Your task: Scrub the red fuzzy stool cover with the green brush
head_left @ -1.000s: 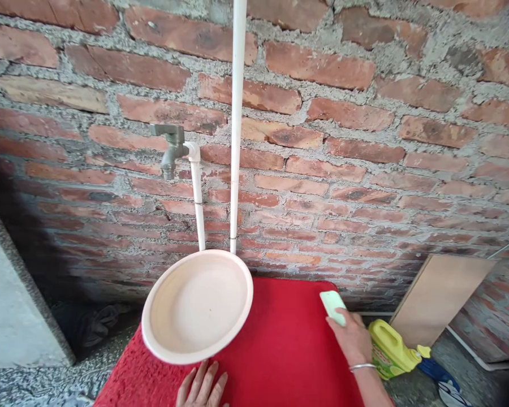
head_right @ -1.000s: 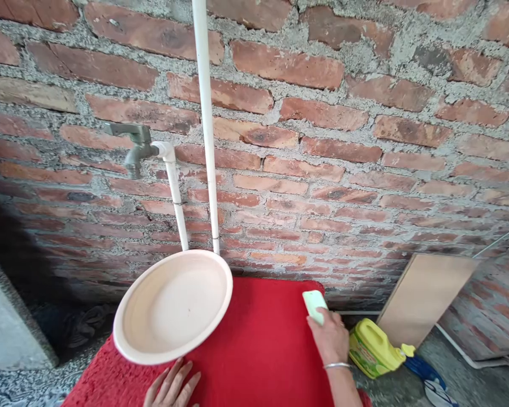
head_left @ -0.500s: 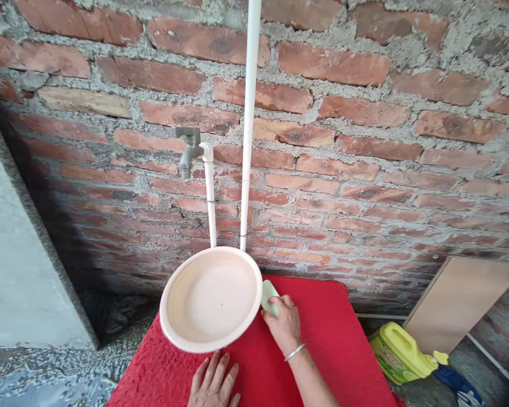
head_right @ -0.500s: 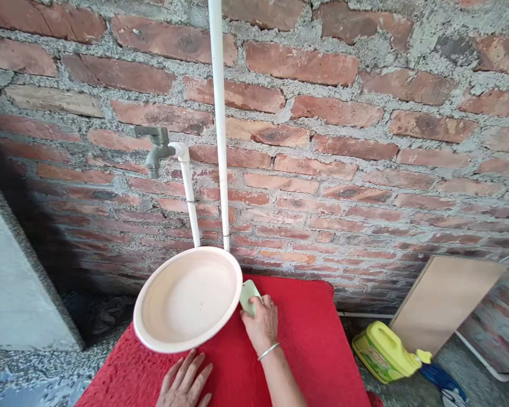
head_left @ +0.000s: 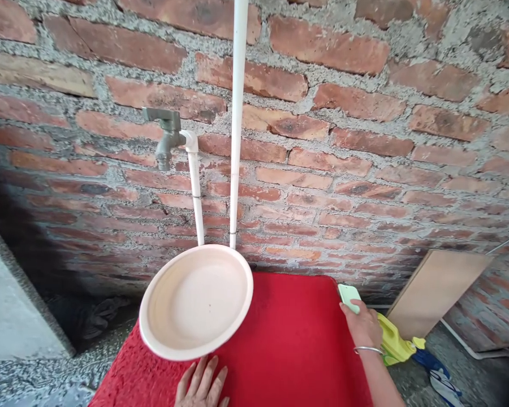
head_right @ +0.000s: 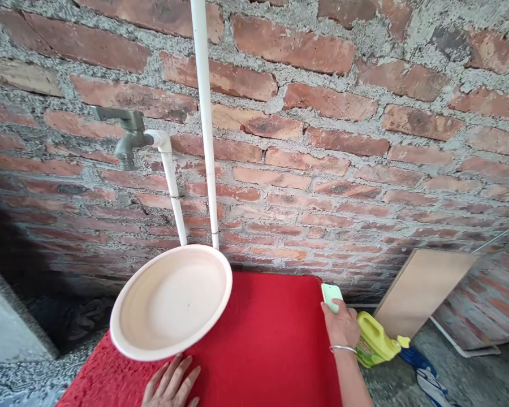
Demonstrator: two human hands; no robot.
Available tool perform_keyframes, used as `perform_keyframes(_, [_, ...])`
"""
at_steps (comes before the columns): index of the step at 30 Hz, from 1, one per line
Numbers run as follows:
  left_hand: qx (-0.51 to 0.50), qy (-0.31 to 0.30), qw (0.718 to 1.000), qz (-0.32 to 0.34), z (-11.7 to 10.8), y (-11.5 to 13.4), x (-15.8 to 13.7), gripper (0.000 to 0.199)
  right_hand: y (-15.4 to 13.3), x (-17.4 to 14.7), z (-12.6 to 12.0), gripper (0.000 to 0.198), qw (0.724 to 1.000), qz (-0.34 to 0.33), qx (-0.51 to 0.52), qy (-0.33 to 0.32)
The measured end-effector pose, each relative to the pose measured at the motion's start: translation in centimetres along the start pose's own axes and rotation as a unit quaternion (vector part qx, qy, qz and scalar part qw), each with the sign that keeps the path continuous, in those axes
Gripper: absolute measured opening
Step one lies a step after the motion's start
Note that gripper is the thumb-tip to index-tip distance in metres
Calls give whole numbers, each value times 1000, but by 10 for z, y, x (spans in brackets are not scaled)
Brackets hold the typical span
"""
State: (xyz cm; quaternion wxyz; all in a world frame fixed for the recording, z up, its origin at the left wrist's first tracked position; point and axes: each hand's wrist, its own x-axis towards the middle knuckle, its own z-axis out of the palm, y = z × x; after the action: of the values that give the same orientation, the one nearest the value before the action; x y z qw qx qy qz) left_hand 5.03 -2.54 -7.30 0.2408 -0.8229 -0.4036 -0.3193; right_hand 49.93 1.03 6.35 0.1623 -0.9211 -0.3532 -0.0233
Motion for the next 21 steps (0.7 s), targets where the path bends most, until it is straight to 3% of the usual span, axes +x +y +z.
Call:
perform_keyframes(8, [1, -12, 1000, 0, -7, -4, 3, 32, -65, -11, 37, 33, 987, -138, 52, -60])
perform_keyframes(10, [6, -22, 1000, 15, -12, -5, 8, 32, -62, -3, 33, 33, 989, -125, 40, -72])
perform_keyframes(15, [17, -38, 999, 11, -17, 0, 14, 35, -23, 8, 4, 47, 998, -17, -7, -56])
perform_keyframes(18, [13, -56, 998, -5, -13, 6, 9, 36, -24, -13, 2, 48, 998, -19, 26, -55])
perform_keyframes(21, [3, -88, 996, -15, -6, 9, 1, 39, -59, -62, 17, 42, 985, -78, 135, -71])
